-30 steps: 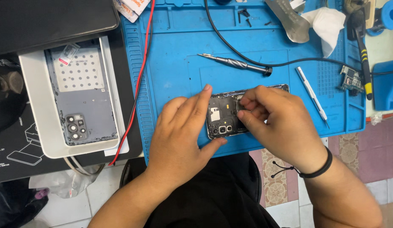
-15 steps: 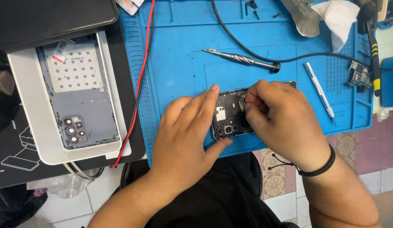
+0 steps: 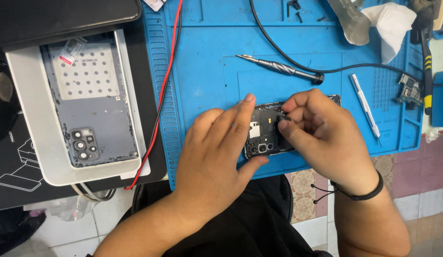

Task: The person tests a Samsung smartphone by unlocking it and opening the camera app, then disassembles the device to remove the camera module and a small internal component. They reassemble the phone, power it on to confirm the Samsung logo appears, and then remove the camera module again.

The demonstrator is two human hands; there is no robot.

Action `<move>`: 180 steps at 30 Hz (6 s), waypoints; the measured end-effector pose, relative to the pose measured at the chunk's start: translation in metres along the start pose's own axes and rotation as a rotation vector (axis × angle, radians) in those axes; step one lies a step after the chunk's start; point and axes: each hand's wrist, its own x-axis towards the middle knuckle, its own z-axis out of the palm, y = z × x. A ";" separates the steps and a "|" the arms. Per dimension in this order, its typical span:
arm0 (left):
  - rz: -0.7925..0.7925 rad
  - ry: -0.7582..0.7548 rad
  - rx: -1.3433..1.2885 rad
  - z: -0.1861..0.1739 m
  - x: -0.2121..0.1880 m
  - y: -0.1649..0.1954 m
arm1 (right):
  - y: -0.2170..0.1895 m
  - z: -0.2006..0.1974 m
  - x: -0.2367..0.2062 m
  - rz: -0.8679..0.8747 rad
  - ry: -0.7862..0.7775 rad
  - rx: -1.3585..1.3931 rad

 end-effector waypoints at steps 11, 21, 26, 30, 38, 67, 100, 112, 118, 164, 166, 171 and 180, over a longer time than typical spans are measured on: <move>0.000 -0.006 0.022 0.005 0.002 0.003 | 0.017 -0.012 -0.003 -0.021 -0.044 0.122; 0.006 -0.012 0.034 0.006 0.000 0.003 | 0.014 -0.013 -0.008 0.045 -0.058 0.135; 0.015 -0.018 0.032 0.005 -0.003 0.003 | 0.014 -0.016 -0.011 0.032 -0.031 0.108; 0.016 -0.013 0.024 0.004 -0.003 0.003 | 0.022 -0.014 -0.018 -0.045 -0.027 0.106; 0.003 -0.008 0.018 0.005 -0.003 0.002 | 0.037 -0.010 -0.028 -0.137 -0.009 0.153; -0.002 -0.014 0.030 0.008 -0.007 0.010 | 0.042 -0.026 -0.026 -0.088 -0.036 0.533; 0.027 -0.018 -0.017 0.009 -0.006 -0.013 | -0.008 -0.013 0.015 -0.274 -0.306 -0.461; 0.026 -0.025 -0.003 0.007 -0.009 -0.016 | -0.013 -0.027 0.013 -0.442 -0.085 -0.627; 0.031 -0.040 -0.003 0.009 -0.009 -0.013 | -0.011 -0.036 0.018 -0.550 -0.291 -0.630; 0.030 -0.010 -0.019 0.007 -0.012 -0.016 | -0.006 0.011 -0.005 -0.345 -0.159 -0.504; 0.029 -0.009 -0.015 0.007 -0.012 -0.016 | -0.008 0.014 -0.004 -0.300 -0.159 -0.519; 0.029 -0.018 -0.025 0.005 -0.012 -0.017 | -0.012 0.015 -0.001 -0.312 -0.171 -0.526; 0.024 -0.030 -0.031 0.004 -0.010 -0.019 | -0.019 0.019 0.006 -0.311 -0.207 -0.564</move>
